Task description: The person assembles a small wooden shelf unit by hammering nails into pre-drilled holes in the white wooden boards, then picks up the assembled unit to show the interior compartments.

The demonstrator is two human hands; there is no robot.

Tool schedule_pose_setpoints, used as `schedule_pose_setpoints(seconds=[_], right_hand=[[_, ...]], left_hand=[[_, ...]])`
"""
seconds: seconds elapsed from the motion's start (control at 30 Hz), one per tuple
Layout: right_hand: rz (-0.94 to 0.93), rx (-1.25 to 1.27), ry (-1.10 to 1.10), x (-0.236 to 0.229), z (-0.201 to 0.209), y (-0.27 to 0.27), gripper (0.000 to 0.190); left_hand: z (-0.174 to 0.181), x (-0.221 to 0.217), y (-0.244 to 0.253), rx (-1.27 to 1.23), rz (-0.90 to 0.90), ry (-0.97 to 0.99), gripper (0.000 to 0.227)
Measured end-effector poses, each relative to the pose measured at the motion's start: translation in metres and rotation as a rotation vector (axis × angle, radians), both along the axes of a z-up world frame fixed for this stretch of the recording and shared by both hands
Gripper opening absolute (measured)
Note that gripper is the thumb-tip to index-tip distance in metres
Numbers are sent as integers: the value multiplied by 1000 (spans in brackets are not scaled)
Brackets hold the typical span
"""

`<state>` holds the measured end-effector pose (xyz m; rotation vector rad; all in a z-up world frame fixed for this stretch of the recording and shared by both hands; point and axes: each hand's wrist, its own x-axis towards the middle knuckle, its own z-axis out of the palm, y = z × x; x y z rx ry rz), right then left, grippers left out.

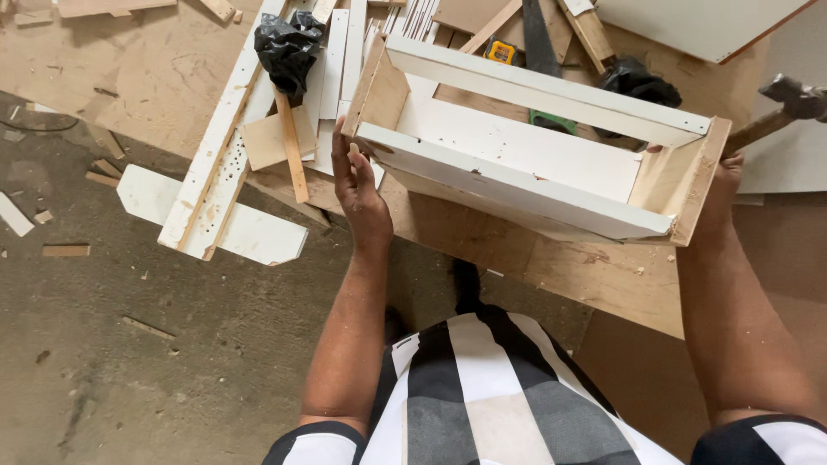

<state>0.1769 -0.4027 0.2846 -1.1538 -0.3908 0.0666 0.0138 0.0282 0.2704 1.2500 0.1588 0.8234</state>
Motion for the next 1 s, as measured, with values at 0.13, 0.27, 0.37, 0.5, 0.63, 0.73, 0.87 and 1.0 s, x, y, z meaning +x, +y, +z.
schedule_pose_setpoints(seconds=[0.13,0.27,0.37,0.5,0.63,0.73,0.87,1.0], right_hand=[[-1,48,61,-4,6,3,14],[2,80,95,-10,3,3,18],[11,105,119,-8,-1,-1,20],[-15,112,155,-8,-8,-10,24],[-158,-65,126,-14,-13,-19,20],[-218,-73,174,-15,-16,-22,16],[-224,-183,171,-12,-6,-21,13],[-371,-260,236,-14,14,-13,20]], left_hand=[[0,1,-4,171,33,51,46],[-9,6,-10,166,-1,30,45],[-15,9,-14,241,26,11,45],[-27,11,-16,178,-20,8,48],[-49,21,-12,172,-47,-48,53],[-76,27,-5,30,-157,-65,60],[-122,43,4,-107,-277,12,61],[-139,58,11,-63,-382,116,70]])
